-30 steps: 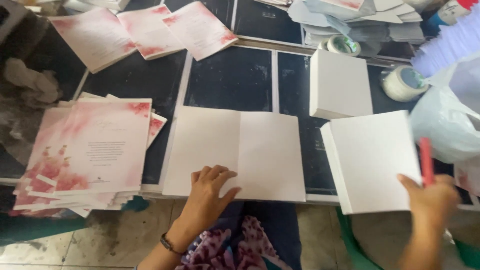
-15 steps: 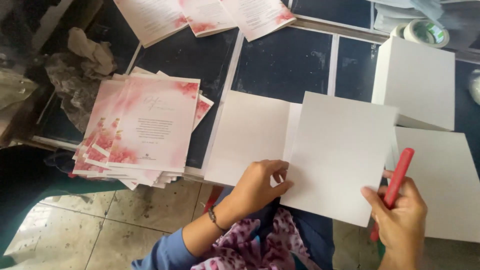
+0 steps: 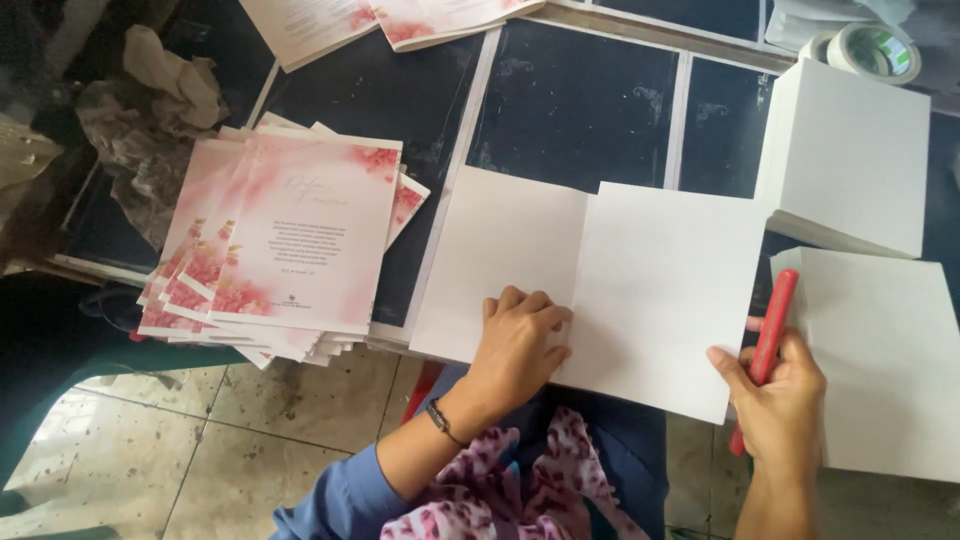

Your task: Folding printed paper sheets and using a tool to crease the edges before stacking them.

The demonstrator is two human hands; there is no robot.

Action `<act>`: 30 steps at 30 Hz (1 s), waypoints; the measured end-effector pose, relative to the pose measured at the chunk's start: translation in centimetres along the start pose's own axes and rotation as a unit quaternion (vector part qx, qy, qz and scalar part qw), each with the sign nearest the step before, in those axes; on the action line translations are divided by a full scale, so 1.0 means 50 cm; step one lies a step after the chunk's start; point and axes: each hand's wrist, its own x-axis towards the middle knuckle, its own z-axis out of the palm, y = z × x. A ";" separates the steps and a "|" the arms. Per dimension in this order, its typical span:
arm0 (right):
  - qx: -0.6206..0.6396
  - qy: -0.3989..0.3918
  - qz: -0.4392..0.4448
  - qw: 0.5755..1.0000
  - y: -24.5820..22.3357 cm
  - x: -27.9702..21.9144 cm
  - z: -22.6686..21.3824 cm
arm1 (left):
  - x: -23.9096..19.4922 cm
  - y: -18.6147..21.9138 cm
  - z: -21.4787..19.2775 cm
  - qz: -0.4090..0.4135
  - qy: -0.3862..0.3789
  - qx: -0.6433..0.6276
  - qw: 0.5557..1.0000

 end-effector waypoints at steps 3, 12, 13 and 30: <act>0.000 0.004 -0.002 1.000 0.013 0.007 0.000 | 0.001 0.003 -0.002 0.001 -0.009 0.002 1.000; -0.031 -0.008 0.015 0.999 0.002 0.010 0.003 | 0.001 0.003 0.000 0.006 -0.006 0.017 1.000; -0.025 -0.010 0.021 0.999 0.003 0.011 0.004 | 0.000 0.003 0.000 0.004 -0.002 0.017 1.000; -0.062 -0.009 -0.030 0.998 0.142 0.078 0.012 | 0.011 0.034 -0.049 -0.039 -0.071 0.036 0.996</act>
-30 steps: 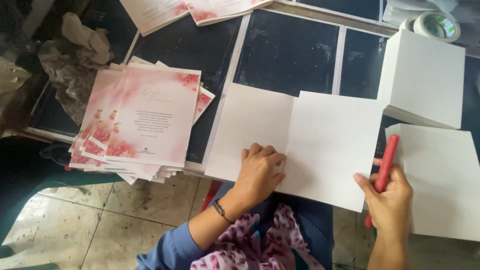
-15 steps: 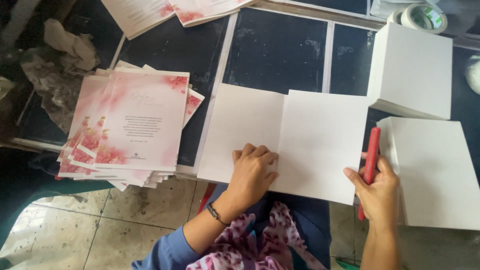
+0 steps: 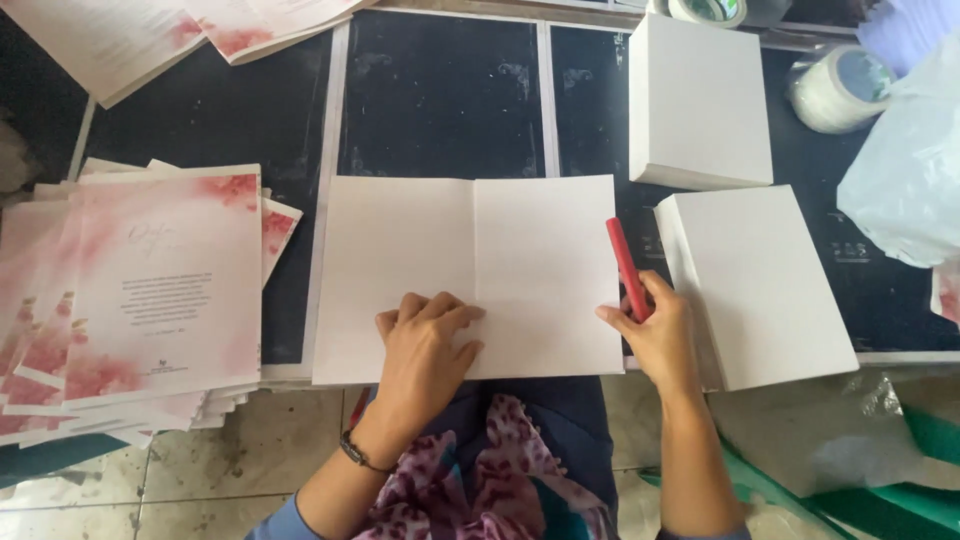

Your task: Folding printed paper sheets and using a tool to crease the edges before stacking them.

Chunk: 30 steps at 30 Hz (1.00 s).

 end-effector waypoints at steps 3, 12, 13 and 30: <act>-0.030 -0.011 0.012 0.999 0.000 0.001 0.002 | 0.002 0.000 0.000 -0.001 -0.002 0.004 1.000; -0.053 -0.019 0.003 0.998 0.016 0.002 0.014 | -0.026 0.008 0.033 0.061 0.054 0.075 0.994; -0.067 -0.017 -0.004 0.998 0.012 0.000 0.011 | -0.042 0.014 0.039 0.148 0.079 0.029 0.985; -0.042 -0.014 -0.045 0.998 -0.031 -0.050 -0.006 | -0.135 -0.139 -0.016 -0.078 0.118 -0.574 0.806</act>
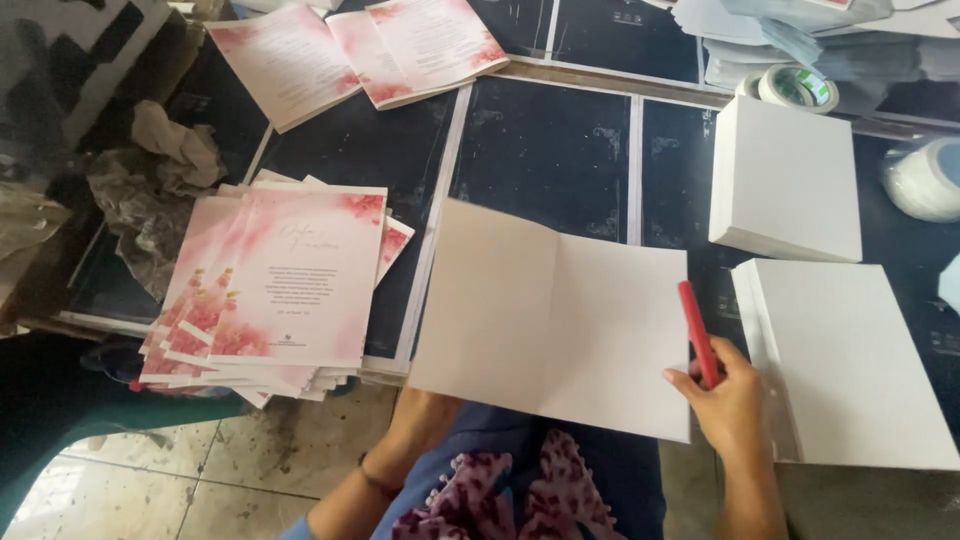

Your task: Folding printed paper sheets and using a tool to crease the edges before stacking them.

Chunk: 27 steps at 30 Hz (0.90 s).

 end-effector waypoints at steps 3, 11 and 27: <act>-0.155 0.053 -0.048 0.985 -0.019 -0.002 0.022 | 0.020 -0.002 0.011 0.012 -0.004 -0.003 1.000; -0.246 -0.207 -0.068 0.944 -0.200 -0.006 0.070 | 0.076 -0.035 -0.001 0.035 0.000 -0.012 0.999; -0.100 -0.013 -0.109 0.989 -0.031 0.010 0.027 | 0.128 -0.123 0.029 0.059 -0.033 -0.025 0.997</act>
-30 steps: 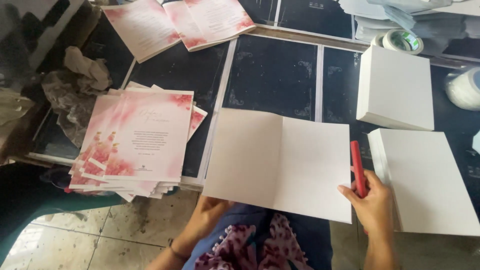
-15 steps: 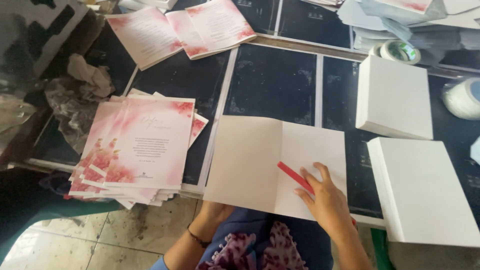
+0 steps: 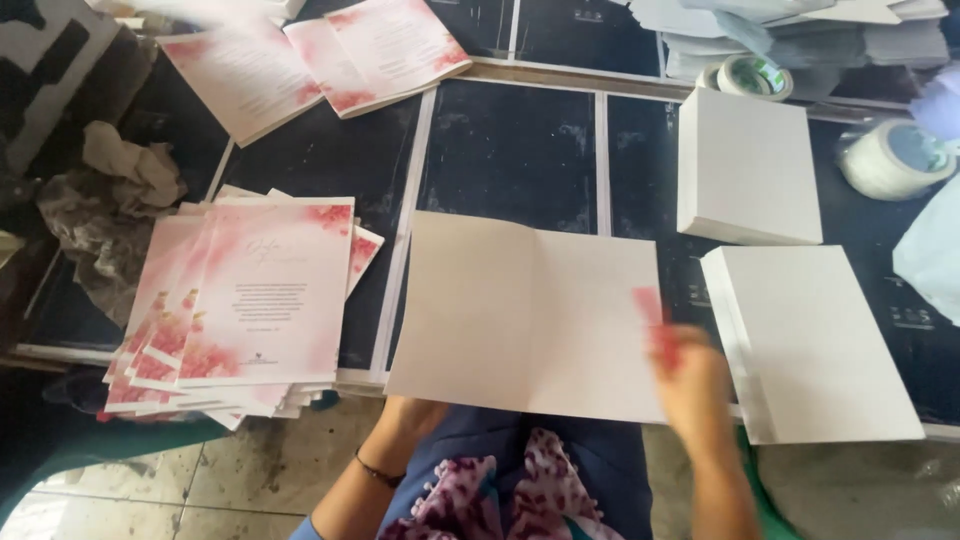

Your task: Folding printed paper sheets and using a tool to crease the edges before stacking them.

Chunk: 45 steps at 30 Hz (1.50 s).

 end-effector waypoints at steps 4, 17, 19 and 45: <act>-0.039 0.054 0.142 0.988 0.135 -0.030 0.018 | -0.003 -0.008 0.005 -0.006 -0.015 0.001 1.000; 0.111 -0.040 0.113 0.987 -0.007 -0.073 -0.058 | 0.001 0.140 0.261 0.078 -0.302 0.678 0.666; 0.080 -0.059 0.095 0.991 -0.024 -0.075 -0.065 | 0.000 0.130 0.259 0.084 -0.303 0.679 0.663; -0.629 0.110 -0.493 0.591 -0.036 0.136 0.185 | -0.131 0.026 0.225 0.368 -0.345 0.460 0.731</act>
